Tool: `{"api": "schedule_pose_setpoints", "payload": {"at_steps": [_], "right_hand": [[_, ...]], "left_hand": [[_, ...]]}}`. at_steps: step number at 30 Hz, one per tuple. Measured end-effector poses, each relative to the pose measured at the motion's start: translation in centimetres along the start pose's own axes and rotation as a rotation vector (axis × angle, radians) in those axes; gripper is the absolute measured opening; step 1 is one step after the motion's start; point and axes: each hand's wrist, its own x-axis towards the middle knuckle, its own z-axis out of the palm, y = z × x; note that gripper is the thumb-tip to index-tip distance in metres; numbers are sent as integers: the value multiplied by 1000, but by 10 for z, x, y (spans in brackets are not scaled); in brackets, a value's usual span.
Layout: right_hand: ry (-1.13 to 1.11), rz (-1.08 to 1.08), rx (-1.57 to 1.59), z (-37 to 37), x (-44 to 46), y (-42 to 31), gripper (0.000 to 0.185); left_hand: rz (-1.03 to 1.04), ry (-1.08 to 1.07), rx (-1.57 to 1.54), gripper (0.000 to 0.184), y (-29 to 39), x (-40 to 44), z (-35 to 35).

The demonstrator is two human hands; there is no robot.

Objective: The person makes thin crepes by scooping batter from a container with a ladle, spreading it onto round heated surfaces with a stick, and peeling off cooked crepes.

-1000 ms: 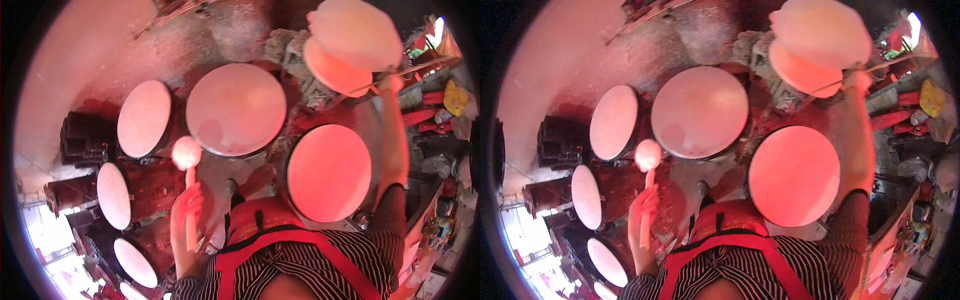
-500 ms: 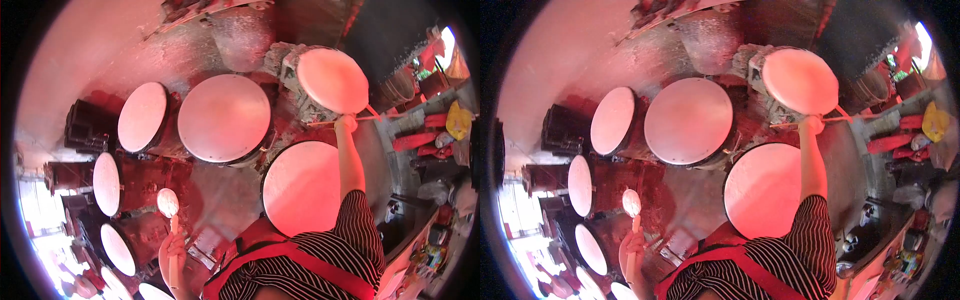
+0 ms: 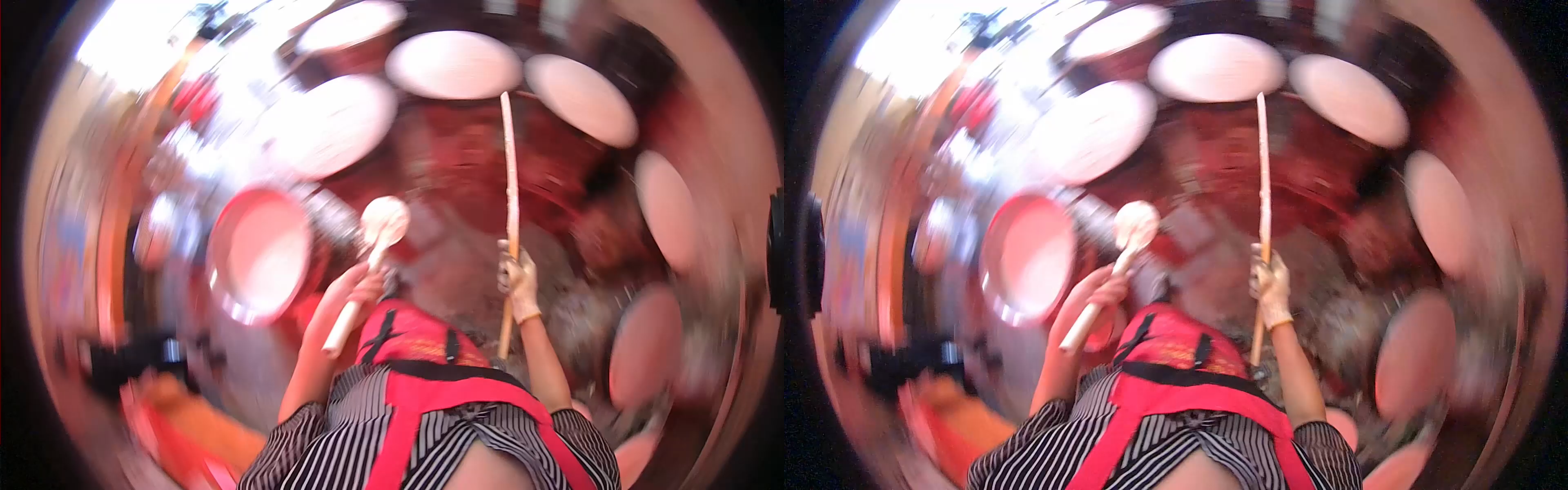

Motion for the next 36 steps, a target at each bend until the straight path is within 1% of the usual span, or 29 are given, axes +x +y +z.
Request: {"api": "schedule_pose_setpoints", "payload": {"at_steps": [1, 3, 4, 5, 7, 8, 9, 10, 11, 13, 14, 15, 16, 17, 18, 19, 20, 21, 22, 23, 25, 27, 29, 30, 31, 33, 34, 35, 36], "right_hand": [[-98, -62, -307, 43, 12, 17, 32], [-211, -537, -952, 102, 43, 53, 41], [-304, -525, -971, 134, 50, 69, 41], [-409, -510, -993, 156, 56, 85, 44], [-533, -469, -1031, 201, 81, 111, 48], [-695, -486, -1048, 220, 98, 128, 49], [-855, -536, -1094, 273, 119, 170, 50], [-924, -475, -1227, 305, 123, 172, 51], [-948, -427, -1262, 328, 124, 179, 51], [-1060, -641, -1332, 400, 152, 207, 56], [-1081, -627, -1344, 433, 161, 222, 56], [-1096, -791, -1367, 460, 168, 239, 59], [-1099, -966, -1373, 479, 163, 247, 62], [-1109, -969, -1447, 490, 180, 276, 72], [-1106, -795, -1701, 513, 188, 297, 75], [-1084, -605, -1945, 530, 191, 313, 78], [-1105, -605, -1951, 529, 194, 326, 78], [-1083, -596, -1946, 526, 196, 338, 77], [-1058, -592, -1937, 529, 197, 341, 76], [-1063, -602, -1937, 520, 196, 335, 76], [-1110, -384, -1891, 498, 180, 308, 83], [-1071, -384, -1862, 480, 156, 277, 84], [-1099, -433, -1745, 461, 137, 249, 85], [-1134, -533, -1622, 442, 125, 231, 85], [-1133, -551, -1609, 435, 119, 225, 85], [-1164, -684, -1456, 416, 110, 213, 86], [-1151, -742, -1461, 407, 108, 209, 81], [-1159, -759, -1441, 405, 104, 199, 81], [-1168, -842, -1339, 407, 97, 187, 78]], "left_hand": [[195, 39, 62, 33, 28, -26, -5], [853, 367, 658, 28, 81, -48, -28], [1083, 647, 948, 34, 118, -58, -43], [1162, 1026, 1149, 44, 152, -70, -51], [1666, 1551, 1978, 44, 271, -88, -131], [1634, 1585, 1950, 44, 315, -100, -146], [1463, 1503, 2327, 42, 398, -123, -179], [1195, 1388, 2721, 40, 424, -135, -188], [1146, 1389, 2677, 40, 438, -144, -196], [711, 1076, 3109, 35, 500, -167, -186], [854, 1152, 3047, 34, 522, -177, -195], [845, 1157, 3022, 34, 530, -174, -207], [986, 1501, 2612, 33, 521, -173, -212], [1075, 1761, 2150, 31, 521, -152, -230], [1100, 1664, 1592, 32, 523, -115, -254], [1151, 1719, 1306, 37, 542, -65, -297], [1041, 1053, 670, 19, 540, -41, -288], [862, 482, 79, 14, 547, -35, -276], [611, -106, -460, 11, 555, -36, -261], [618, -113, -459, 11, 547, -36, -248], [654, -236, -490, 10, 526, -47, -201], [702, -376, -504, 8, 503, -66, -144], [730, -459, -497, 8, 477, -80, -106], [808, -487, -463, 7, 462, -83, -97], [886, -511, -426, 7, 445, -101, -76], [931, -474, -398, 9, 407, -132, -42], [940, -453, -355, 12, 391, -148, -27], [950, -431, -310, 19, 373, -164, -11], [945, -480, -266, 18, 352, -180, 6]]}}
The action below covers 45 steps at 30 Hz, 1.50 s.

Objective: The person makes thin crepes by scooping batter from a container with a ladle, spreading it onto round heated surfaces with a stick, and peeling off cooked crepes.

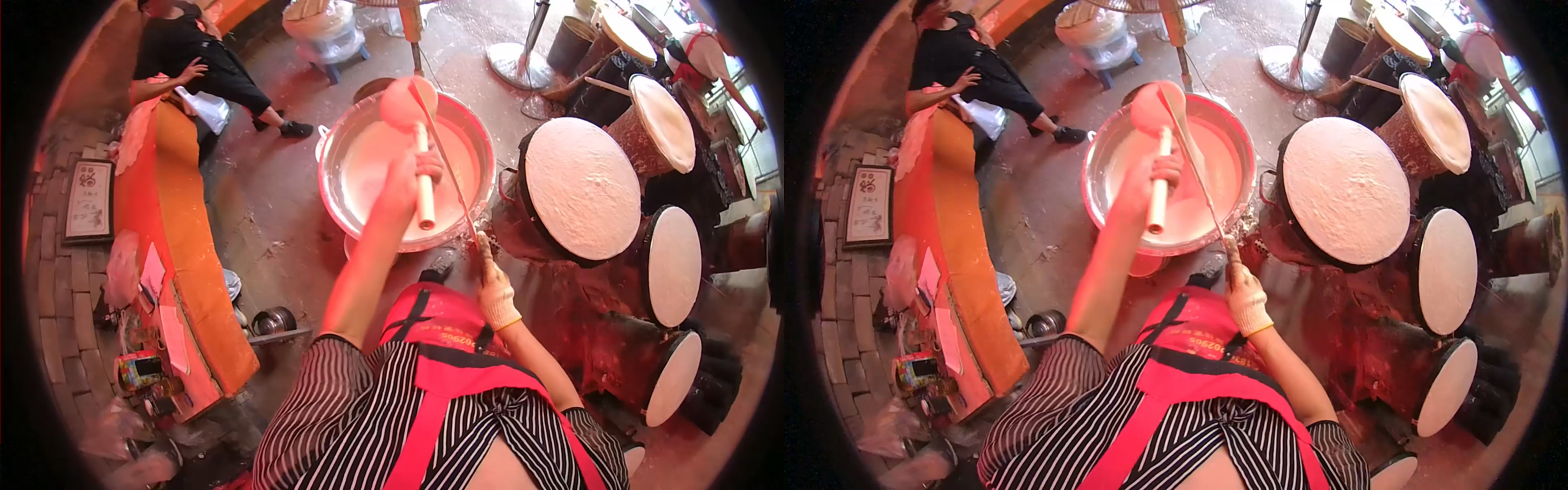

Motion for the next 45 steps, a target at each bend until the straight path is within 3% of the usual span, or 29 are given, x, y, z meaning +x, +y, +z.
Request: {"api": "schedule_pose_setpoints", "payload": {"at_steps": [2, 5, 7, 9, 11, 13, 15, 17, 20, 21, 23, 24, 25, 28, 29, 32, 33, 35, 36, 37, 38, 40, 42, 43, 45], "right_hand": [[116, -99, -1, -12, -6, -9, 69], [240, -239, -25, -53, 9, -40, 68], [341, -301, -128, -72, 24, -54, 68], [262, -213, -99, -93, 34, -66, 70], [423, -293, -66, -93, 47, -73, 70], [513, -282, -174, -78, 63, -81, 69], [401, -89, -360, -50, 71, -89, 73], [396, -44, -339, -30, 69, -92, 69], [660, -142, -159, -23, 6, -90, 62], [666, -10, -34, -16, -27, -80, 59], [630, 195, 2, -26, -102, -90, 56], [799, 133, -64, -28, -139, -94, 54], [800, 276, -85, -17, -190, -94, 53], [1077, 447, -226, 10, -332, -121, 51], [1120, 617, -182, 17, -354, -138, 48], [1315, 1041, -105, 58, -468, -199, 41], [1362, 1189, -33, 77, -493, -222, 37], [1652, 1218, 263, 92, -548, -267, 34], [1772, 1161, 280, 75, -574, -292, 35], [1881, 1078, 288, 67, -588, -310, 36], [1852, 1209, 109, 72, -618, -317, 39], [1788, 1293, -229, 49, -656, -338, 46], [1758, 1303, -325, -18, -683, -360, 46], [1669, 1280, -605, -22, -738, -331, 52], [1426, 1724, -828, -40, -771, -325, 57]], "left_hand": [[-77, -98, 55, 18, -7, -41, 46], [65, -96, 450, 22, -5, -91, 120], [239, 19, 678, 24, -17, -124, 172], [425, 76, 1078, 24, -10, -141, 202], [438, 170, 1395, 27, 11, -149, 216], [317, 229, 1456, 29, 49, -128, 202], [228, 325, 1414, 29, 60, -109, 197], [-136, 523, 813, 31, 71, -92, 189], [-366, 402, 1035, 29, 76, -64, 144], [-457, 373, 1023, 29, 58, -64, 137], [-530, 405, 1089, 30, -7, -88, 134], [-628, 380, 1133, 30, -36, -96, 126], [-731, 345, 1183, 30, -68, -107, 118], [-980, 256, 1549, 26, -186, -160, 109], [-1084, 226, 1636, 28, -214, -149, 109], [-1472, 70, 1851, 24, -347, -183, 83], [-1732, 24, 1771, 26, -387, -184, 70], [-1983, 82, 1683, 28, -477, -232, 40], [-2060, 22, 1713, 29, -532, -262, 20], [-2134, -209, 1770, 29, -569, -291, 11], [-2160, -233, 1795, 29, -611, -326, -5], [-2146, -766, 1895, 25, -682, -389, -28], [-1918, -1393, 1825, 14, -746, -437, -71], [-1728, -1672, 1849, 17, -795, -465, -121], [-1262, -2222, 1854, 38, -837, -503, -161]]}}
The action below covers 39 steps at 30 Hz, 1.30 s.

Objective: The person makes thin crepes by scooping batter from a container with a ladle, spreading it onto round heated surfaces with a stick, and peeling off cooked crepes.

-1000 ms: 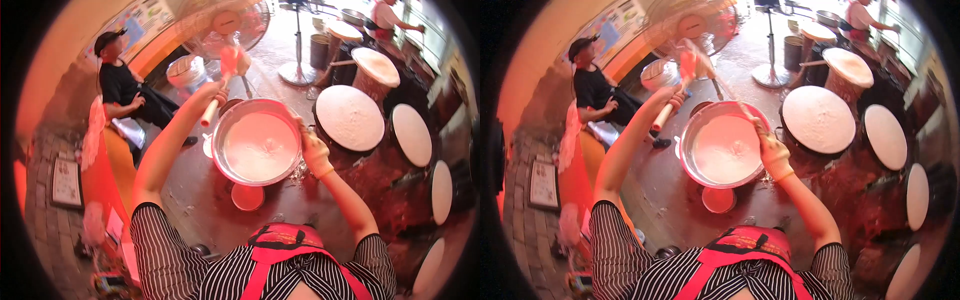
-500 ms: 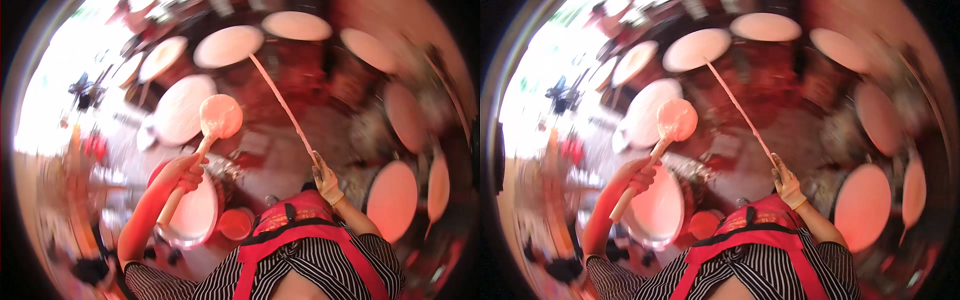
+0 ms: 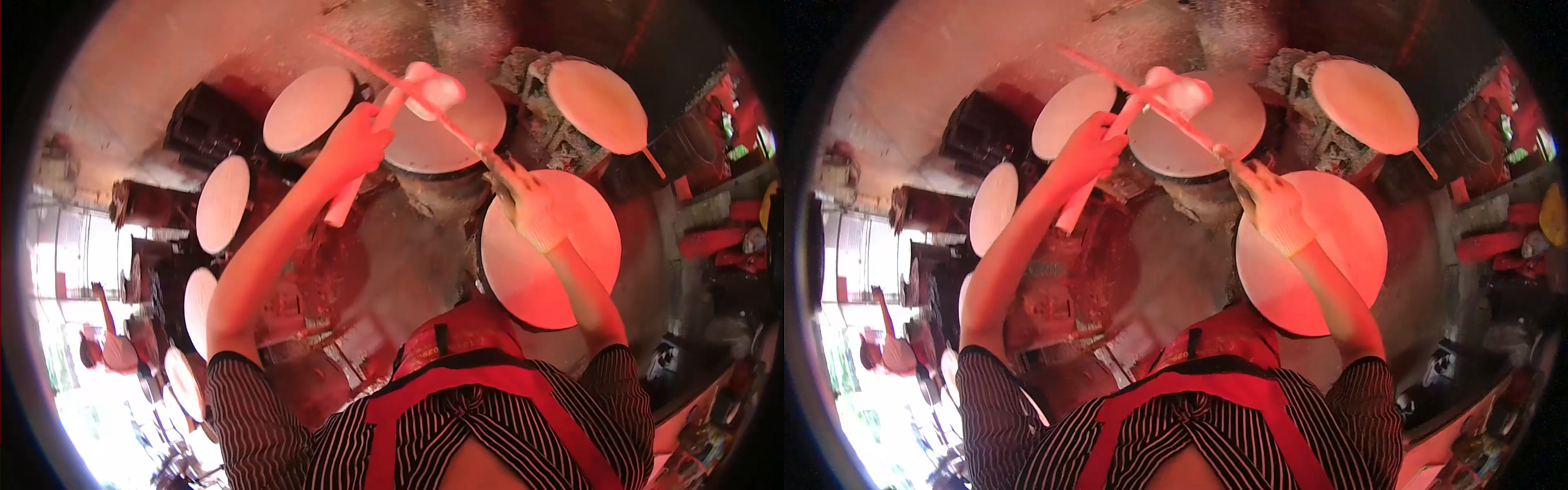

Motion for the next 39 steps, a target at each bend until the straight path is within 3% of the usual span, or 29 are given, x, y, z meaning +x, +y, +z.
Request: {"api": "schedule_pose_setpoints", "payload": {"at_steps": [1, 3, 4, 6, 7, 8, 9, 10, 11, 13, 14, 16, 18, 20, 21, 22, 24, 25, 26, 27, 28, 31, 34, 35, 39], "right_hand": [[8, 29, -4, 1, 17, 13, 57], [-85, 397, 190, 0, 41, 27, 54], [-78, 416, 187, 15, 39, 41, 54], [150, 480, 563, 43, 14, 57, 49], [64, 768, 812, 41, 12, 50, 47], [86, 785, 809, 46, 9, 43, 47], [48, 1123, 960, 55, 8, 37, 46], [6, 1463, 1108, 64, 4, 30, 44], [29, 1480, 1106, 103, -12, 35, 44], [454, 780, 715, 194, -51, 47, 43], [468, 792, 701, 197, -46, 35, 43], [132, 1172, 226, 200, -21, 4, 46], [162, 1165, 71, 218, 2, -14, 52], [176, 1229, 68, 221, 43, -12, 54], [371, 1046, -72, 248, 45, 0, 54], [376, 1059, -85, 259, 50, 11, 54], [548, 1114, 813, 273, 59, 22, 51], [671, 1376, 1180, 233, 93, -18, 45], [751, 1433, 1291, 224, 102, -18, 39], [832, 1402, 1310, 228, 98, -29, 40], [910, 1364, 1327, 234, 94, -43, 40], [1094, 1462, 1182, 272, 103, -76, 41], [1028, 1351, 1204, 299, 132, -68, 40], [992, 1216, 1088, 328, 125, -36, 42], [877, 1272, 1069, 307, 182, -23, 43]], "left_hand": [[124, 27, 134, 37, 1, 36, 15], [401, 84, 333, 35, -10, 86, 43], [478, 83, 463, 34, 1, 91, 56], [357, 44, 312, 35, -28, 121, 83], [369, 23, 315, 35, -35, 133, 96], [296, 13, 114, 33, -40, 135, 108], [215, -2, -85, 31, -48, 142, 120], [219, -30, -81, 31, -60, 156, 135], [116, -33, -264, 28, -74, 172, 150], [15, -55, -450, 25, -98, 197, 177], [-12, -28, -550, 23, -114, 211, 190], [-30, -24, -648, 22, -141, 245, 200], [149, 80, -556, 22, -160, 277, 196], [155, -29, -630, 20, -122, 279, 147], [243, -19, -705, 18, -117, 287, 131], [327, -8, -779, 17, -113, 295, 115], [473, -112, -870, 14, -102, 320, 79], [406, -198, -907, 16, -94, 320, 56], [339, -281, -943, 17, -74, 326, 35], [180, -406, -1100, 20, -67, 318, 16], [187, -417, -1104, 20, -74, 316, 0], [-122, -690, -1045, 20, -107, 298, -41], [-287, -503, -896, 29, -153, 253, -55], [-308, -554, -945, 27, -178, 245, -64], [-442, -419, -974, 26, -230, 185, -95]]}}
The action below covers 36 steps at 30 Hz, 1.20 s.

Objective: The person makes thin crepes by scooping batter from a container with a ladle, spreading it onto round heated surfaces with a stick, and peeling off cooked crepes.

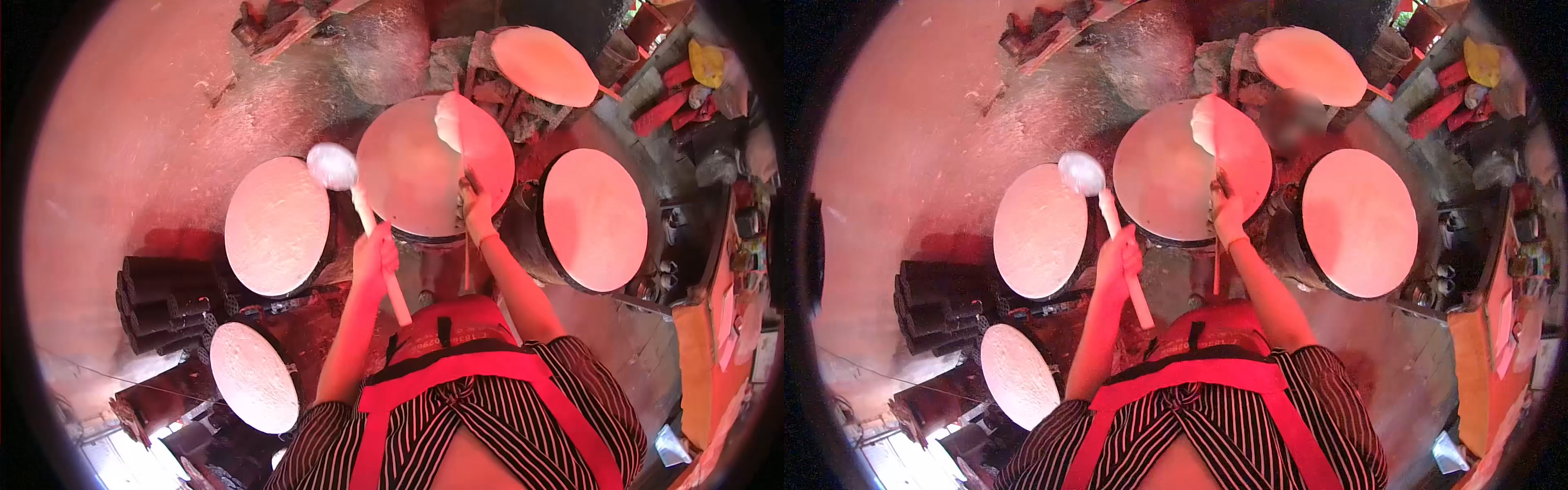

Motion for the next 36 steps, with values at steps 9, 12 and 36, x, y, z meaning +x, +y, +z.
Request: {"api": "schedule_pose_setpoints", "payload": {"at_steps": [9, 12, 36], "right_hand": [[40, -173, -4, -75, -25, -7, 40], [-127, -25, -164, -68, -10, -7, 40], [-930, 291, -629, -89, 60, -112, 47]], "left_hand": [[50, 227, 49, 13, -60, -55, -83], [37, 267, 27, 12, -69, -62, -95], [69, 649, -347, 25, -196, -103, -28]]}}
